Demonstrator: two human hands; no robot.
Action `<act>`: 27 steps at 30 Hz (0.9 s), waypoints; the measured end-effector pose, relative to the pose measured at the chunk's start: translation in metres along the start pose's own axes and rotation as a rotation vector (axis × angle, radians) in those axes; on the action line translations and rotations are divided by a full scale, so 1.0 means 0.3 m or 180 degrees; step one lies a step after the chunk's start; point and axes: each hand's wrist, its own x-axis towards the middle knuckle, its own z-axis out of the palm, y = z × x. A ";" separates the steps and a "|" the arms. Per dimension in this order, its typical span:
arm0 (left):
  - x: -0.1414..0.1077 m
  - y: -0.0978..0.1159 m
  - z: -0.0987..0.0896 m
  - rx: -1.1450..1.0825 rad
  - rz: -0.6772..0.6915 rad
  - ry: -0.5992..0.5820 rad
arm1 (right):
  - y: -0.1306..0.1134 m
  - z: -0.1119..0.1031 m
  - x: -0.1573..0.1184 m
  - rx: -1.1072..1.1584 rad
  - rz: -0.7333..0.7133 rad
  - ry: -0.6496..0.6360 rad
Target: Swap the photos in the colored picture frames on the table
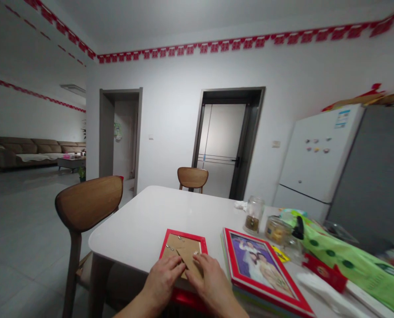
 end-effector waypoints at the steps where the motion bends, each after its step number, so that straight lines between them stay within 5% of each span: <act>1: -0.001 -0.002 0.007 -0.0071 -0.0005 -0.0042 | 0.016 0.018 -0.012 -0.0108 -0.0026 -0.0095; 7: -0.016 -0.017 -0.024 -0.0596 0.0218 -0.0319 | 0.062 0.049 -0.032 -0.0254 -0.0040 -0.0069; 14: -0.040 -0.030 -0.045 -0.0513 -0.0031 -0.0660 | 0.070 0.042 -0.031 -0.0507 -0.0051 0.0009; 27: -0.092 -0.054 -0.035 -0.0339 -0.0169 -0.0584 | 0.054 0.059 -0.081 -0.0953 -0.0274 0.0013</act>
